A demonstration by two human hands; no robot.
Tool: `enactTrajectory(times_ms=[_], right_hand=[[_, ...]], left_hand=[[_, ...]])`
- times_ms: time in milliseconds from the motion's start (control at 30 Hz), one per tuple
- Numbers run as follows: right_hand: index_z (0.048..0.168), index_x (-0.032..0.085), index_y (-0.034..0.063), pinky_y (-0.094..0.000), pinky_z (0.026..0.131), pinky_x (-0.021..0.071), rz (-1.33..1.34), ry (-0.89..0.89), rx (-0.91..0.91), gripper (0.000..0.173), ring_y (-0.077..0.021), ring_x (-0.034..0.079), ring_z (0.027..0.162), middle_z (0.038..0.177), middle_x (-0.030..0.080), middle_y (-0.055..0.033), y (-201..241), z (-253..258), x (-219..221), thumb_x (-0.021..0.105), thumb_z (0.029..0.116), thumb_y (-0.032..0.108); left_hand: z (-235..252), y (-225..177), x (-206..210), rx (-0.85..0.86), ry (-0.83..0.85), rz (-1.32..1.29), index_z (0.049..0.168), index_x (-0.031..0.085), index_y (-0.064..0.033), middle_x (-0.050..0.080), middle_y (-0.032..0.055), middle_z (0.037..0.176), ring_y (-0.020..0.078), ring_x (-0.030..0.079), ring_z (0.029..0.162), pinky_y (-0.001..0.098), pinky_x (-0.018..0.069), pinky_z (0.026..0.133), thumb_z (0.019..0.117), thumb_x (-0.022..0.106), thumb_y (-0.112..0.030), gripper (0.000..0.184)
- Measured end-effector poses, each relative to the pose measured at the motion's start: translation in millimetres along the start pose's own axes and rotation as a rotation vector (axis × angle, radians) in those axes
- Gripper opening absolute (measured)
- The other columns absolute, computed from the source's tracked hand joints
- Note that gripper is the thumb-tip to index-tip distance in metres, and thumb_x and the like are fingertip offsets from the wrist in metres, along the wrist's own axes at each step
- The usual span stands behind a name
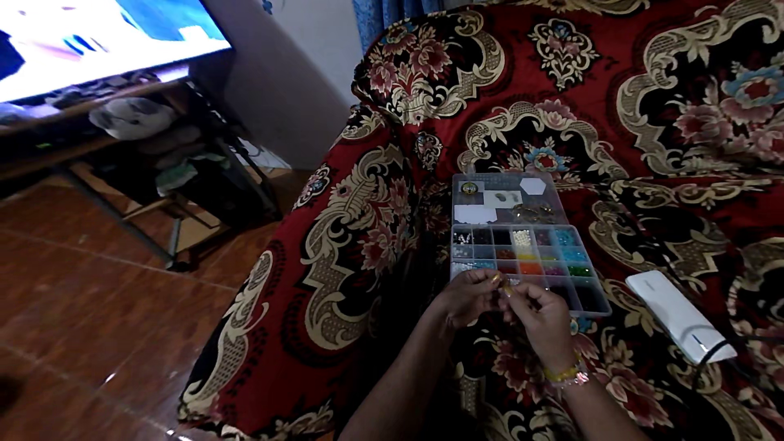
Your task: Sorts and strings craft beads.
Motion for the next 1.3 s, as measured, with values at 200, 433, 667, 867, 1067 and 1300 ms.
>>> enactTrajectory(times_ms=[200, 433, 667, 867, 1067, 1300], right_hand=[[0.082, 0.072, 0.0049, -0.0184, 0.052, 0.0559, -0.002, 0.012, -0.011, 0.012, -0.002, 0.063, 0.054, 0.067, 0.069, 0.0042, 1.5, -0.4, 0.3, 0.063, 0.0898, 0.01], [0.082, 0.071, 0.0051, -0.0183, 0.052, 0.0557, 0.015, 0.022, -0.01, 0.011, -0.0025, 0.063, 0.054, 0.067, 0.069, 0.004, 1.1, -1.1, 0.6, 0.063, 0.0891, 0.009], [0.082, 0.072, 0.0052, -0.0186, 0.052, 0.056, 0.009, 0.026, 0.006, 0.011, -0.0029, 0.063, 0.054, 0.067, 0.069, 0.004, 1.1, -0.8, 0.7, 0.063, 0.0892, 0.009], [0.082, 0.071, 0.0054, -0.0185, 0.053, 0.0566, 0.005, 0.031, 0.018, 0.011, -0.0019, 0.064, 0.054, 0.067, 0.069, 0.0044, 0.6, -0.9, 1.9, 0.063, 0.0892, 0.008], [0.087, 0.072, 0.0028, -0.0187, 0.055, 0.0571, -0.082, 0.085, 0.0, 0.015, -0.0021, 0.065, 0.057, 0.071, 0.07, 0.0032, 0.5, -0.4, 4.5, 0.061, 0.095, 0.011], [0.091, 0.072, 0.0011, -0.0182, 0.056, 0.0572, -0.109, 0.086, -0.002, 0.016, -0.001, 0.065, 0.059, 0.074, 0.071, 0.0039, -4.9, 1.9, 4.8, 0.06, 0.0955, 0.011]], left_hand=[[-0.1, -1.6, -1.5, 0.042, 0.034, 0.061, 0.101, 0.065, -0.0109, 0.071, -0.0039, 0.092, 0.0079, 0.068, 0.082, 0.0285, 0.0581, 0.08, 0.1055, 0.042, -0.007, 0.024], [0.8, -1.6, -4.1, 0.053, 0.046, 0.053, 0.099, 0.067, -0.0115, 0.072, -0.0036, 0.093, 0.0079, 0.069, 0.083, 0.0284, 0.0582, 0.08, 0.1036, 0.047, -0.007, 0.021], [0.4, -3.6, -3.9, 0.047, 0.026, 0.069, 0.099, 0.067, -0.0103, 0.072, -0.0032, 0.092, 0.0086, 0.069, 0.084, 0.0294, 0.0585, 0.082, 0.1037, 0.047, -0.006, 0.02], [-2.6, -7.9, -5.2, 0.05, 0.002, 0.12, 0.1, 0.067, -0.0078, 0.071, -0.0025, 0.093, 0.009, 0.069, 0.085, 0.0296, 0.0582, 0.083, 0.1025, 0.049, -0.002, 0.019], [-8.1, -17.4, -8.0, 0.117, -0.005, 0.248, 0.101, 0.068, -0.0029, 0.072, -0.0011, 0.091, 0.0099, 0.07, 0.085, 0.0315, 0.0594, 0.084, 0.0985, 0.057, 0.001, 0.012], [-6.6, -18.0, -11.7, 0.197, -0.063, 0.355, 0.1, 0.069, 0.0017, 0.071, 0.0011, 0.091, 0.0079, 0.068, 0.084, 0.0291, 0.0574, 0.084, 0.0939, 0.065, 0.002, 0.008]])
Point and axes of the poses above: each hand's wrist, its own z-axis towards the middle knuckle, its own x-axis out of the palm, y = z × x, the point moved 4 cm from there along z, towards the middle knuckle
